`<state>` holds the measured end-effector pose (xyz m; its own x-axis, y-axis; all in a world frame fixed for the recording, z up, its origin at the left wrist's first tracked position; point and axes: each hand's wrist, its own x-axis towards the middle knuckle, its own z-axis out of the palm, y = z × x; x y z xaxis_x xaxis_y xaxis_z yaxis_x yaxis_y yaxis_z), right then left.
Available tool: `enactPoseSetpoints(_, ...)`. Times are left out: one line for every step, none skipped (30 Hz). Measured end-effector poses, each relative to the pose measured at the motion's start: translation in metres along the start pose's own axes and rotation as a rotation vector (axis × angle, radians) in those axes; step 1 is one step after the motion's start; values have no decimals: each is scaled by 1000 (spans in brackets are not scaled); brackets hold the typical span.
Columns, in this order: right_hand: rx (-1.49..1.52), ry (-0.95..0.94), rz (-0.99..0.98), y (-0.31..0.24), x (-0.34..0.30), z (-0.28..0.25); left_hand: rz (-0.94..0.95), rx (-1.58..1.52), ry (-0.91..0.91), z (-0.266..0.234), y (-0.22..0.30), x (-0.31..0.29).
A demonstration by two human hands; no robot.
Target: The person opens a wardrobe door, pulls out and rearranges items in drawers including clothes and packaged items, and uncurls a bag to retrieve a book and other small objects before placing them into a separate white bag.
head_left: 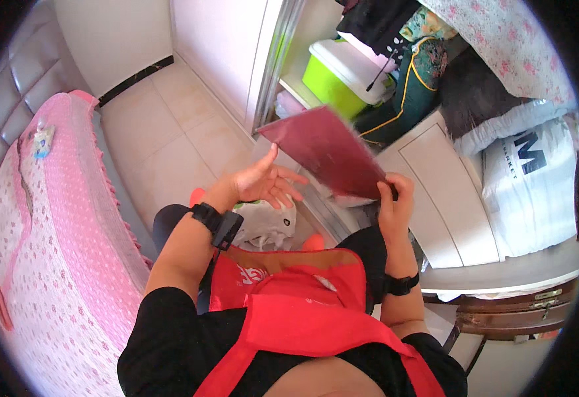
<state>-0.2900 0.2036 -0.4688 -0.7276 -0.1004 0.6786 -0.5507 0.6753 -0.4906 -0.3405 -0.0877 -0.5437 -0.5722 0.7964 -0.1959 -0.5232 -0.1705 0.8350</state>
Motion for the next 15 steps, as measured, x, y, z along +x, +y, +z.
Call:
enactPoseSetpoints(10, -2, -11, -6, 8, -1, 9, 3, 12, -8, -4, 1)
enactPoseSetpoints(-84, -60, -271, -13, 19, -3, 67, -155, -87, -18, -8, 2)
enactPoseSetpoints(-185, -115, -525, -21, 28, -5, 120, -314, -193, -25, -10, 2)
enactPoseSetpoints(-189, -70, -563, -32, 32, -2, 241, -439, -305, -34, -11, 0)
enactPoseSetpoints(-185, -72, -566, -34, 34, -2, 245, -440, -301, -40, -14, 2)
enactPoseSetpoints(-207, -50, -583, -33, 35, -4, 294, -582, -83, -33, -6, 4)
enactPoseSetpoints(-224, -29, -603, -34, 36, -5, 343, -718, 144, -25, 2, 1)
enactPoseSetpoints(-225, -29, -602, -37, 38, -6, 331, -633, -63, -18, 11, -6)
enactPoseSetpoints(-298, -59, -598, -42, 40, -7, 331, -639, -64, -18, 10, -9)
enactPoseSetpoints(-370, -90, -594, -44, 40, -6, 414, -401, -20, -21, 10, -13)
enactPoseSetpoints(-368, -95, -593, -43, 43, -1, 491, -162, 25, -22, 9, -18)
enactPoseSetpoints(-348, -1, -464, -38, 44, 5, 473, -250, 25, -15, 13, -24)
enactPoseSetpoints(-325, 97, -339, -32, 43, 12, 472, -249, 25, -16, 11, -24)
enactPoseSetpoints(-353, 83, -226, -16, 34, 15, 455, -168, 66, -17, 8, -23)
enactPoseSetpoints(-347, 83, -229, -8, 26, 21, 439, -85, 110, -19, 7, -23)
